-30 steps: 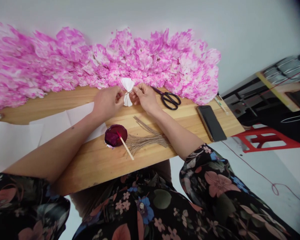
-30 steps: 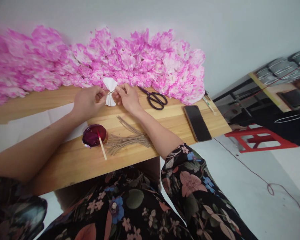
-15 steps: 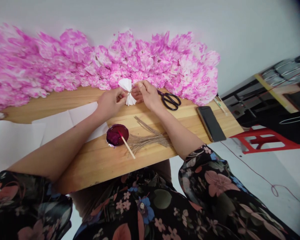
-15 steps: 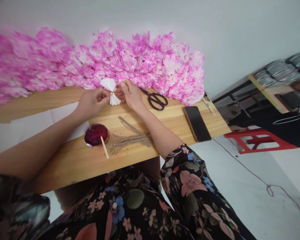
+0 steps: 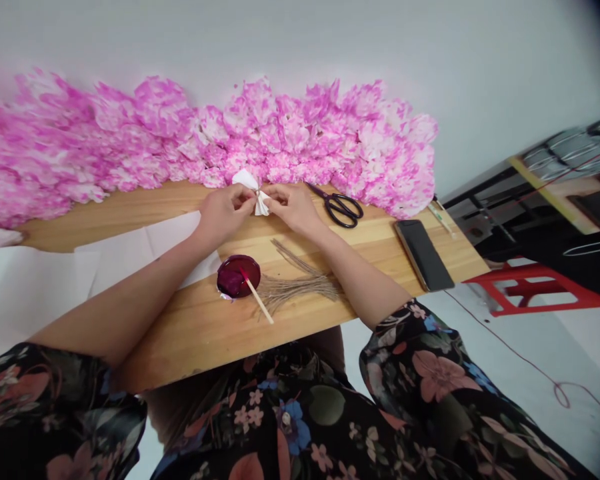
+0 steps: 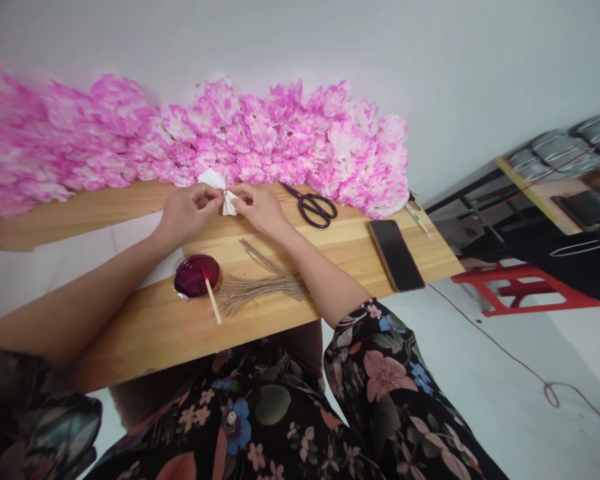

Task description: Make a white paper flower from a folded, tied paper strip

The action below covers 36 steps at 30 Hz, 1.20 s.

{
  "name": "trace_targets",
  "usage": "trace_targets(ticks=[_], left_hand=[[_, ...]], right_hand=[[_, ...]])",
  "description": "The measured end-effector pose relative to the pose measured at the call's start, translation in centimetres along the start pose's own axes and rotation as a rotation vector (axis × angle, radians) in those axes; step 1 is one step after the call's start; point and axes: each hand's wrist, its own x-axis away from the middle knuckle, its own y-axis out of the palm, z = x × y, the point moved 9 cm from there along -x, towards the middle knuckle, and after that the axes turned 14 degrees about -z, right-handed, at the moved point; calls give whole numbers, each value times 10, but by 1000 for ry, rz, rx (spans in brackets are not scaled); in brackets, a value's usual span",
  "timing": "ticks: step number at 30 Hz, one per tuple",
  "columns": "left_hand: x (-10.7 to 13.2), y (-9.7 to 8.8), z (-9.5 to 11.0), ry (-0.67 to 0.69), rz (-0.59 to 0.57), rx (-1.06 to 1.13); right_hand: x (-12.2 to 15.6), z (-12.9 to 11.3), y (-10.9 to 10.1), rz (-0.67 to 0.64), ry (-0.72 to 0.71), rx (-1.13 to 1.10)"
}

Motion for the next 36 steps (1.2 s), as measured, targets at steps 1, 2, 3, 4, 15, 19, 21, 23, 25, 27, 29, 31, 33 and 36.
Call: trace_targets(ticks=[1,2,3,4,15,19,21,23,25,27,29,31,33,36], left_hand=[[0,-2,0,1,10,1],[-1,-4,-2,-2,20,9],[-1,-5,-4,-11,30,28],[-2,-7,-7,-22,36,64],[-12,-4,-25,-4,-27,460],[-13,-5,-28,-23,-36,527],[-12,-5,-29,-22,-15,595],[-12,-6,-30,-20,0,624],[-12,-7,-30,-20,2,583],[-12,-10,-30,-16,11,472],[-12,-13,-29,-8,26,365],[-12,-15,-29,-7,35,346],[-11,-13,-30,-15,35,435],[-10,-6,-29,-37,17,595]], right_hand=[[0,-1,0,6,-2,-12],[1,-2,0,19,-8,-19],[2,-4,-1,33,-18,-19],[3,-7,-1,47,-32,-10],[9,-26,-1,69,-102,328],[7,-23,-3,82,-103,339],[7,-21,-5,96,-99,334],[6,-20,-8,115,-92,323],[6,-17,-12,131,-75,304],[6,-17,-15,140,-77,289],[7,-21,-16,136,-121,304],[8,-30,-13,120,-188,364],[10,-38,-8,96,-232,449],[10,-41,-1,67,-232,578]])
